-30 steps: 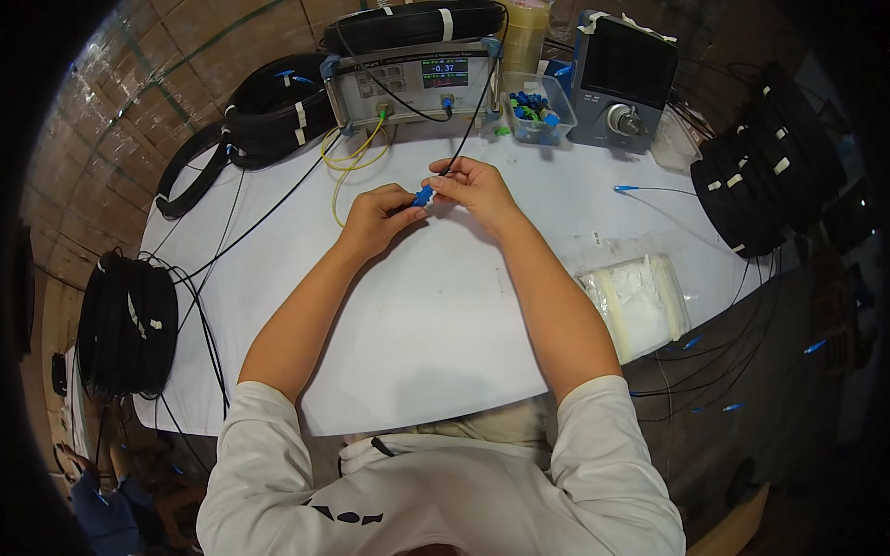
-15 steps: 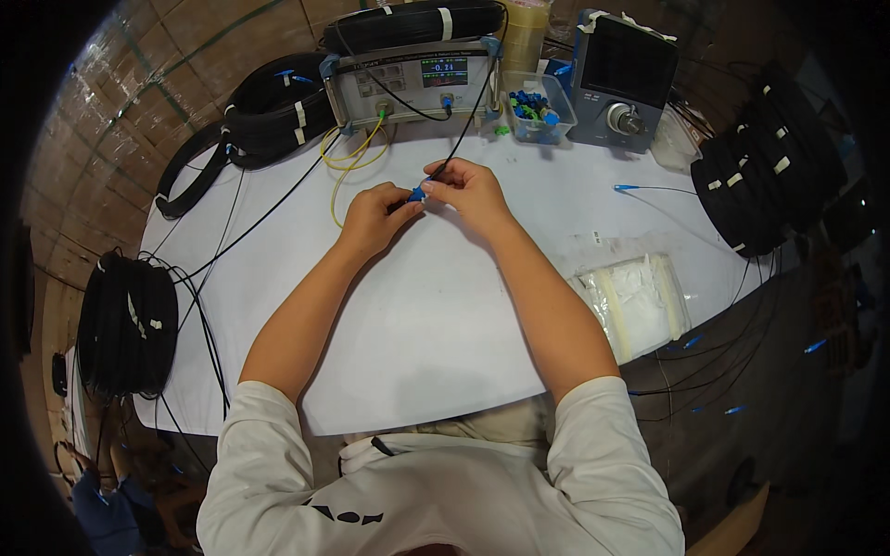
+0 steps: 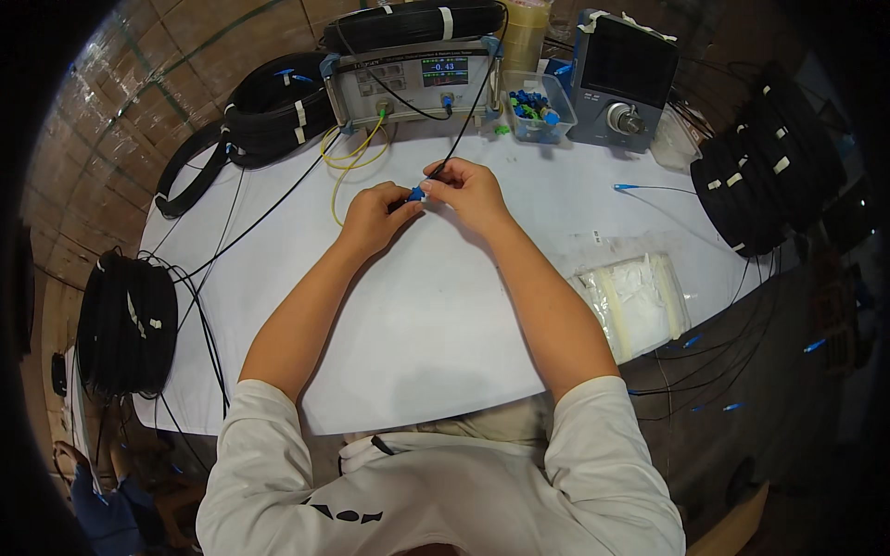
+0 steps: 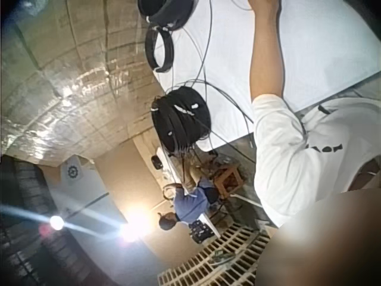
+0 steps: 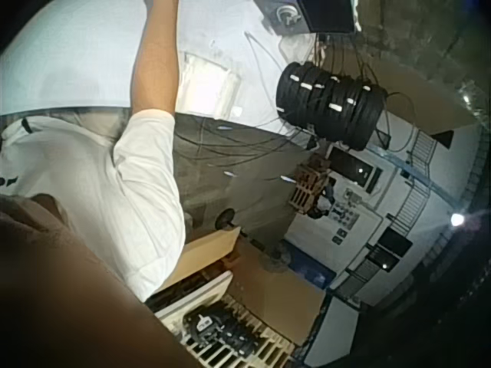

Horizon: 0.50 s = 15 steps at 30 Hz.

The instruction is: Inspecting and testing blue fiber optic connectors using laboratory test equipment.

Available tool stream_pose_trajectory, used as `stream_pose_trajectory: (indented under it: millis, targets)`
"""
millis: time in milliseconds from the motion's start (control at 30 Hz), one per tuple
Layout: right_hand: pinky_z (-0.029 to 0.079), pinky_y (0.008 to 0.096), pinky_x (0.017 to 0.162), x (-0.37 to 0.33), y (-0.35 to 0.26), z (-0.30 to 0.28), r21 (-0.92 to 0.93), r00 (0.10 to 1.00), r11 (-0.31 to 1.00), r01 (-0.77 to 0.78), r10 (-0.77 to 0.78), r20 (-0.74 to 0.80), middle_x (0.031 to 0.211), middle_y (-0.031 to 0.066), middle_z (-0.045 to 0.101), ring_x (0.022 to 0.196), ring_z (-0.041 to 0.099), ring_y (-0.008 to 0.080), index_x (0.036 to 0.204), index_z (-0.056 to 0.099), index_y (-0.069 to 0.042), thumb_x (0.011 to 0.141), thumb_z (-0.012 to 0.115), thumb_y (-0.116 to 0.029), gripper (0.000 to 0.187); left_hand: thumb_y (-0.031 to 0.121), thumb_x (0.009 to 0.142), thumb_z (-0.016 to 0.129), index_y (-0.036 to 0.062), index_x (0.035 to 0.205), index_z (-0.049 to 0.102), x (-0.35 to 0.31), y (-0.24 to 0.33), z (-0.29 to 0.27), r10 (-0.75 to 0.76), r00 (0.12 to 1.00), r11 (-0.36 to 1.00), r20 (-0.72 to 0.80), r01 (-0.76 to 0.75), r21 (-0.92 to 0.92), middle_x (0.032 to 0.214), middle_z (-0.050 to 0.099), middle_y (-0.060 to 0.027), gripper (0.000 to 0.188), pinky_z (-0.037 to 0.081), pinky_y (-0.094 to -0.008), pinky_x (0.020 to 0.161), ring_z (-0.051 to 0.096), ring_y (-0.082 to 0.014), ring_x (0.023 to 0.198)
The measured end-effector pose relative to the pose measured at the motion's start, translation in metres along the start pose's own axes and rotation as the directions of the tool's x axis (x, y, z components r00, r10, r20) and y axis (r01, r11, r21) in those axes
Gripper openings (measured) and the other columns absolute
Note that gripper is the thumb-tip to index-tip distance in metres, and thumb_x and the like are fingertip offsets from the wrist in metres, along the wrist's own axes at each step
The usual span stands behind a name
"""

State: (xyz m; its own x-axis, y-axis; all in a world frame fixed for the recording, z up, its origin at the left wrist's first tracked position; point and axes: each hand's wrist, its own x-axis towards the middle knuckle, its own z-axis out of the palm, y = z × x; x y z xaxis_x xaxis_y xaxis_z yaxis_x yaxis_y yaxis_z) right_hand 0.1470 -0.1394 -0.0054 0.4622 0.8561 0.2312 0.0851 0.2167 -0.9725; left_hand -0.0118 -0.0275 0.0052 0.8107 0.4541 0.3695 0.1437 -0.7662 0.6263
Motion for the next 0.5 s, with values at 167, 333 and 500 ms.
stream_pose_trajectory:
  millis: [167,333,500]
  targets:
    - [0.050,0.0226,0.069,-0.0006,-0.0017,0.0007,0.011,1.000,1.000,-0.008,0.008,0.008,0.087,0.0041,0.067,0.074,0.061,0.0093,0.103,0.065,0.000,0.083,0.073,-0.008,0.023,0.024,0.080,0.073,0.0039,0.090,0.072,-0.0005,0.0009,0.0002,-0.007,1.000,1.000,0.001,0.007,-0.007,0.078,0.065,-0.0119,0.022,0.047,-0.0385,0.063,0.061,-0.0292,0.068]
    - [0.052,0.0231,0.070,-0.0021,-0.0037,0.0008,0.025,1.000,1.000,-0.015,0.015,0.009,0.087,0.0050,0.067,0.076,0.063,0.0101,0.104,0.064,0.001,0.084,0.072,-0.007,0.023,0.023,0.081,0.072,0.0031,0.090,0.072,-0.0005,0.0057,-0.0017,-0.015,1.000,1.000,0.012,0.014,0.018,0.079,0.065,-0.0119,0.022,0.047,-0.0383,0.063,0.062,-0.0288,0.068]
    - [0.052,0.0227,0.070,-0.0023,-0.0051,0.0027,0.065,1.000,0.998,-0.012,0.012,-0.003,0.087,0.0049,0.066,0.078,0.062,0.0100,0.106,0.063,0.001,0.086,0.069,-0.007,0.022,0.024,0.082,0.071,0.0027,0.091,0.072,-0.0014,0.0068,-0.0010,-0.019,1.000,0.999,-0.014,0.019,-0.028,0.077,0.065,-0.0124,0.023,0.047,-0.0381,0.062,0.062,-0.0284,0.067]
